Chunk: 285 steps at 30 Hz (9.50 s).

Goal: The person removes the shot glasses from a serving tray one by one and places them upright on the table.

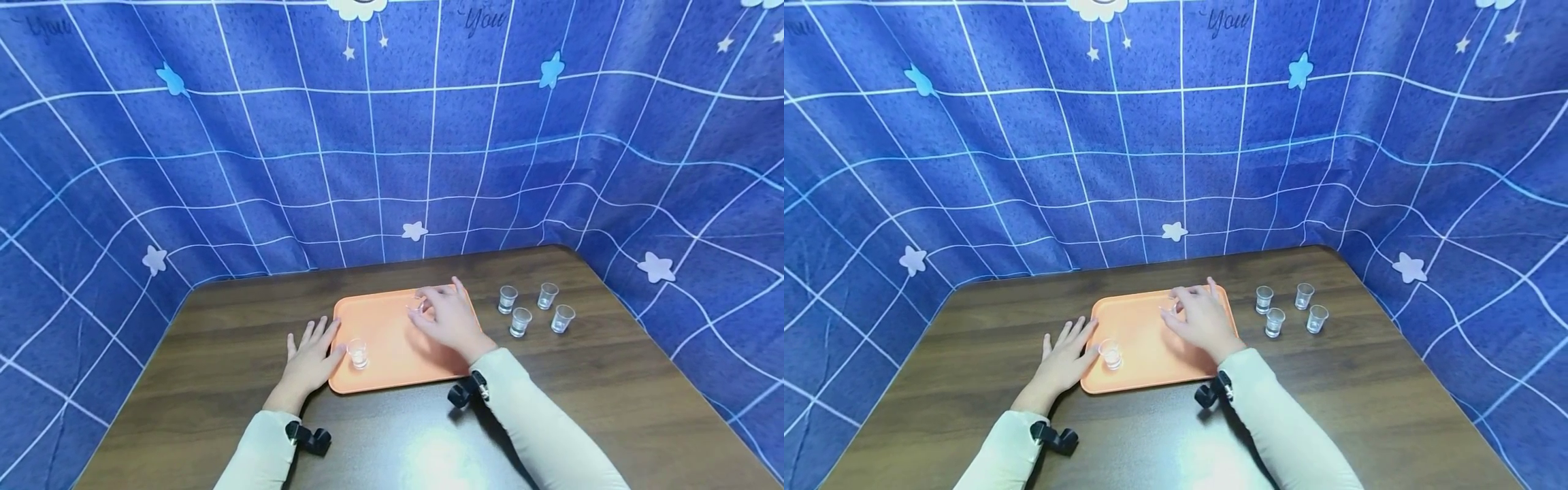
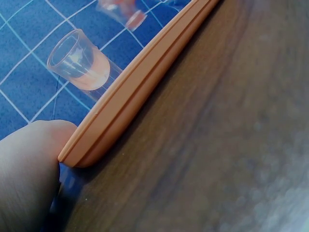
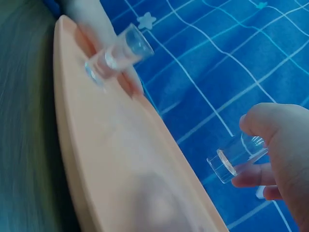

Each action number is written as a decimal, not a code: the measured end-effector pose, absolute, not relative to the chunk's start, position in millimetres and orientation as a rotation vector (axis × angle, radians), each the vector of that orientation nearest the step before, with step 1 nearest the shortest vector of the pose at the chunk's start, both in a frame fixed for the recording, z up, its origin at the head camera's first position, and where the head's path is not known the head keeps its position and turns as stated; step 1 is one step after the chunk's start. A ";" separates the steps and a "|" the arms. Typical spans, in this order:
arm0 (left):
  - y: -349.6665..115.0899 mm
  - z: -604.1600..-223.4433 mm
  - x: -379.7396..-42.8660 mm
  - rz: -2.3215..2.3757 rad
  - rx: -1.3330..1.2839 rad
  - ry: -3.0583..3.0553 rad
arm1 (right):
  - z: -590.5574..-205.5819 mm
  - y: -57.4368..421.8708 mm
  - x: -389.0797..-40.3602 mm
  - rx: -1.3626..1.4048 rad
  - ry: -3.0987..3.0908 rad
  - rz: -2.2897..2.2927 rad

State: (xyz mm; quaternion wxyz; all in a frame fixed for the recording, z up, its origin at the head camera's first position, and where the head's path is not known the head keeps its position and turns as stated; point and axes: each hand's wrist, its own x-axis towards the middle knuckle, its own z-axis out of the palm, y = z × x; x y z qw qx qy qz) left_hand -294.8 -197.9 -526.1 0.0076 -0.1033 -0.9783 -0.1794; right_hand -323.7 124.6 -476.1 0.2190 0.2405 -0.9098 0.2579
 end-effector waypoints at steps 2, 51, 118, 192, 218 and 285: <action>-197.6 -526.3 -294.7 -0.563 -0.319 -3.058 | -476.3 139.2 -321.8 0.665 -2.501 0.683; -197.1 -526.7 -296.5 -0.584 -0.325 -3.061 | -500.1 377.7 -238.7 0.498 -2.291 0.580; -203.8 -529.0 -297.1 -0.549 -0.340 -3.038 | -454.7 258.5 -303.8 0.793 -2.270 0.478; -210.9 -528.0 -292.6 -0.462 -0.255 -3.086 | -502.1 29.8 -294.0 1.118 -2.535 0.647; -210.3 -525.0 -293.1 -0.479 -0.277 -3.094 | -482.1 139.1 -284.7 0.894 -2.419 0.660; -215.4 -531.3 -295.4 -0.460 -0.280 -3.099 | -492.3 316.4 -234.6 0.450 -2.403 0.338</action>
